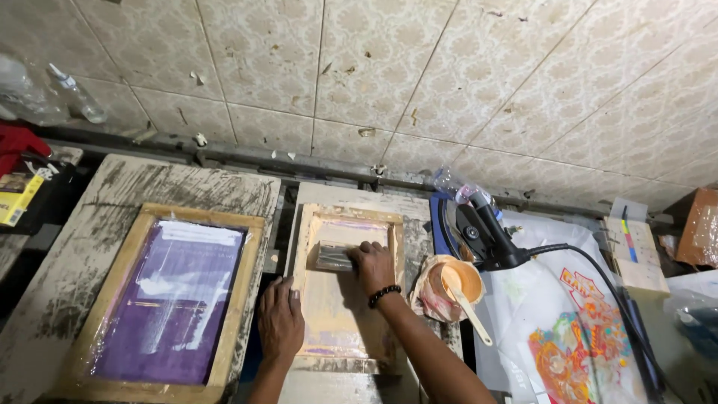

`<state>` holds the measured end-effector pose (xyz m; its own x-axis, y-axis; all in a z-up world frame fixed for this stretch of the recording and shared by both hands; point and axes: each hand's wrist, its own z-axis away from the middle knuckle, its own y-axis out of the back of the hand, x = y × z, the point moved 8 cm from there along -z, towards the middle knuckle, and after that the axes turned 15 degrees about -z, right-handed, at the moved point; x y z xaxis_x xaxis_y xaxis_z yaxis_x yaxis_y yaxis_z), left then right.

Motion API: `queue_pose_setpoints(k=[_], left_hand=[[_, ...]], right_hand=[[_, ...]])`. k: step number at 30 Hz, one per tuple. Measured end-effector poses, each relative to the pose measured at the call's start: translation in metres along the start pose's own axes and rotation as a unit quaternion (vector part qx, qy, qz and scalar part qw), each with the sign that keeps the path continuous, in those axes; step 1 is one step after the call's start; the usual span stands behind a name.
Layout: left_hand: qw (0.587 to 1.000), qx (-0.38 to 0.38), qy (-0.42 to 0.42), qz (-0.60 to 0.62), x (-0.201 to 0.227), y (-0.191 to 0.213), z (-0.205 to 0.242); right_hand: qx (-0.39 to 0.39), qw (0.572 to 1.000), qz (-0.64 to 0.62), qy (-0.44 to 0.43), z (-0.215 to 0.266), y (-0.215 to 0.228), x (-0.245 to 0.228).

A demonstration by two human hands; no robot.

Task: Spreading a coating onto a screen printing frame using a hand scraper

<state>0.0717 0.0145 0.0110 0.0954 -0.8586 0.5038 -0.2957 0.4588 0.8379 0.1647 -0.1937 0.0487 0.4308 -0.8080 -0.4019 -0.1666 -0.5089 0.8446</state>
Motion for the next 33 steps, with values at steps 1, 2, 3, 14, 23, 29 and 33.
queue_pose_setpoints(k=[1,2,3,14,23,29,33], left_hand=[[1.000,0.010,-0.004,0.006,0.000,0.003,-0.009],[1.000,0.012,-0.006,0.003,-0.002,0.003,-0.008],[1.000,0.009,-0.003,0.003,-0.003,0.001,-0.008],[0.998,-0.050,0.030,0.027,-0.003,-0.002,-0.001],[0.997,-0.040,0.025,0.054,-0.002,0.000,-0.008],[0.998,-0.017,-0.001,0.067,-0.007,-0.006,-0.005],[0.998,-0.006,-0.006,0.070,-0.003,-0.003,-0.012]], right_hand=[[0.042,0.999,-0.010,0.029,0.001,-0.005,-0.003],[0.046,0.998,-0.013,0.030,0.017,0.007,-0.019],[0.018,0.999,-0.024,0.029,0.030,0.016,-0.033],[-0.154,0.974,0.034,-0.161,-0.047,0.023,0.029],[-0.234,0.968,-0.032,-0.088,-0.045,-0.007,-0.010],[-0.218,0.972,-0.085,0.027,0.033,0.020,-0.062],[-0.265,0.959,-0.101,-0.004,0.059,0.027,-0.067]])
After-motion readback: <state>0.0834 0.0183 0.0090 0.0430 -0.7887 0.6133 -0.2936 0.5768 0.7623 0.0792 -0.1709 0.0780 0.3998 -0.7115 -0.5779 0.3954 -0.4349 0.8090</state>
